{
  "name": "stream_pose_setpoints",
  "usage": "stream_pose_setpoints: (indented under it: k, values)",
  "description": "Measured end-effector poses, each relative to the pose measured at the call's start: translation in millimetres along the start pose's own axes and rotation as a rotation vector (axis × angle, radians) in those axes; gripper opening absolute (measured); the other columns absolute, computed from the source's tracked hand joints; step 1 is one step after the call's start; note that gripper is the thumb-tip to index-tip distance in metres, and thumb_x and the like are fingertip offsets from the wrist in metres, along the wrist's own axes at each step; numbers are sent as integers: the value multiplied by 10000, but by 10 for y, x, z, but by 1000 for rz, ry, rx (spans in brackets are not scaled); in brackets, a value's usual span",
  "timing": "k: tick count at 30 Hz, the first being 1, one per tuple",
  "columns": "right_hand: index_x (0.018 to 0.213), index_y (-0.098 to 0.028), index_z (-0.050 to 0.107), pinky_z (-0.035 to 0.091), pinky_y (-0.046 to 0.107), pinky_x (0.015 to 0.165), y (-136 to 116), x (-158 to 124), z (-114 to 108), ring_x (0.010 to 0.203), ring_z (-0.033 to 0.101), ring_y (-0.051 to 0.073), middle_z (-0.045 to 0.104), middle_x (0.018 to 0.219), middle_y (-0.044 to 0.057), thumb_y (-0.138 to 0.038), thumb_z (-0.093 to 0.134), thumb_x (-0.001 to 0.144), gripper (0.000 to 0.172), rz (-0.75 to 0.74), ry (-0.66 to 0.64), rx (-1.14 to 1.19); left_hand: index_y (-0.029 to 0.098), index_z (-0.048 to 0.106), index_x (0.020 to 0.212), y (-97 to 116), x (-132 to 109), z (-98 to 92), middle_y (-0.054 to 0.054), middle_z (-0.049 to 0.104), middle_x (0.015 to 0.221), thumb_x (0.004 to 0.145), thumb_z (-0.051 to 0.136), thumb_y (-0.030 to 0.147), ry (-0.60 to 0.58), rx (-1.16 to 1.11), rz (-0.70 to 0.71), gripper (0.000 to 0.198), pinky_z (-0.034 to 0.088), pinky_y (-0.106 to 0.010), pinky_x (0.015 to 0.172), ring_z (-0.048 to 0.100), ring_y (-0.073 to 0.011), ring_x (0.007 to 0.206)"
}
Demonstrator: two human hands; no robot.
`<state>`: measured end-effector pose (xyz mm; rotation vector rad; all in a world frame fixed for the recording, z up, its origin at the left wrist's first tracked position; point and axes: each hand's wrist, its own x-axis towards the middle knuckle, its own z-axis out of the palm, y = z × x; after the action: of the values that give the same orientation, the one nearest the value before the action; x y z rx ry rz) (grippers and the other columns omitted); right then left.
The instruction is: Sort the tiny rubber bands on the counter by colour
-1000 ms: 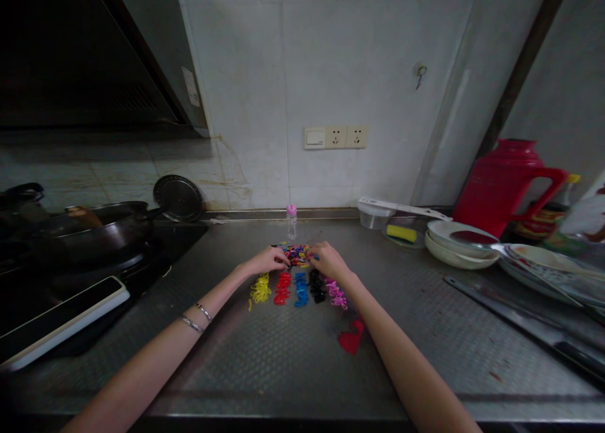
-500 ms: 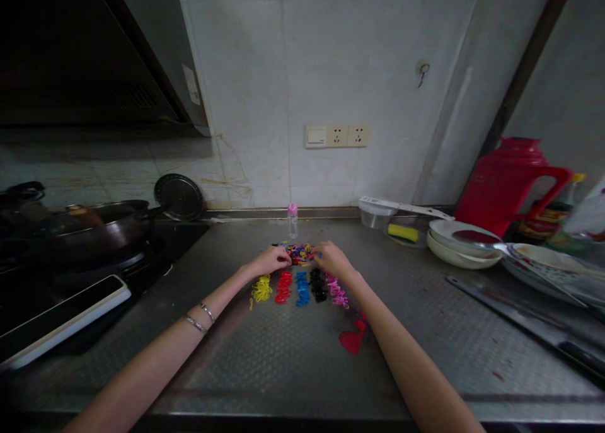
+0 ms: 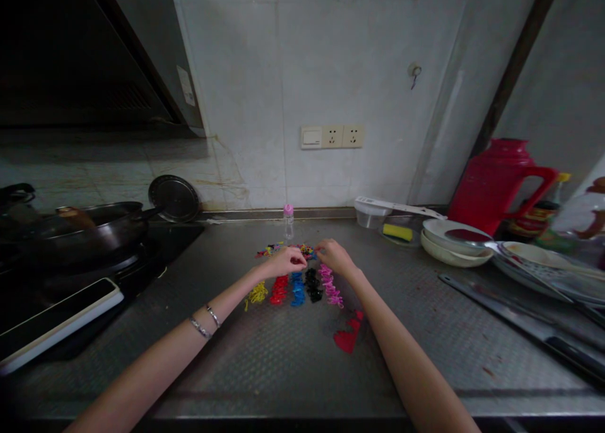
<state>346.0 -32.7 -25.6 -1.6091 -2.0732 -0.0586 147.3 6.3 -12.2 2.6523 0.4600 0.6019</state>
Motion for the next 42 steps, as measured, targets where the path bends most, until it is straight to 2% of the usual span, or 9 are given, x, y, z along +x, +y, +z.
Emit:
stream_pose_setpoints:
  k: [5, 9, 14, 21, 27, 33, 38, 42]
  values:
    - [874, -170, 675, 395, 239, 814, 8, -2, 3, 889, 574, 171, 664, 912, 67, -211, 464, 750, 248, 43, 5, 6, 130, 696, 758, 105, 66, 121, -45, 632, 748, 690, 561, 149, -62, 37, 19, 152, 385, -200, 664, 547, -121, 693]
    - [891, -166, 676, 398, 232, 813, -3, -14, -20, 882, 582, 168, 668, 917, 73, -214, 462, 744, 263, 63, 7, 23, 126, 698, 745, 134, 65, 156, -45, 635, 752, 668, 572, 125, -62, 23, -9, 148, 389, -200, 677, 552, -123, 701]
    - [893, -157, 681, 408, 222, 799, -4, -19, -36, 858, 594, 165, 672, 911, 81, -223, 465, 742, 272, 88, -8, 30, 123, 696, 754, 136, 29, 133, -36, 632, 731, 655, 573, 106, -19, -60, -44, 159, 389, -184, 611, 539, -105, 655]
    - [891, -152, 681, 425, 230, 763, -6, -43, -36, 828, 602, 169, 677, 900, 75, -219, 460, 743, 275, 90, -5, 33, 116, 696, 756, 75, -39, 48, -43, 651, 720, 658, 578, 146, 10, -178, -103, 156, 403, -195, 618, 548, -105, 645]
    - [869, -163, 688, 422, 233, 779, -38, -23, -62, 844, 600, 170, 676, 904, 68, -191, 471, 728, 260, 51, -23, 52, 115, 692, 774, -247, -191, -185, -54, 667, 729, 678, 580, 258, 168, -240, -270, 205, 414, -215, 608, 562, -124, 645]
    - [868, -161, 684, 425, 244, 762, -85, 31, -36, 831, 595, 174, 674, 887, 67, -190, 493, 728, 239, -34, -11, 66, 89, 683, 753, -641, -484, -453, -51, 639, 633, 653, 592, 308, 398, -325, -546, 257, 368, -204, 502, 501, -104, 532]
    - [863, -176, 686, 394, 277, 821, -116, 51, 74, 866, 563, 179, 655, 885, 59, -208, 501, 746, 222, -78, -36, 51, 106, 674, 810, -848, -688, -471, 15, 516, 461, 649, 597, 371, 529, -429, -726, 319, 228, -192, 390, 349, -56, 390]
    - [850, -193, 693, 380, 280, 839, -132, 40, 140, 879, 543, 178, 638, 889, 54, -234, 540, 735, 195, -90, -88, 39, 108, 643, 838, -958, -736, -425, 43, 462, 475, 632, 608, 412, 564, -539, -774, 369, 141, -186, 355, 267, -30, 355]
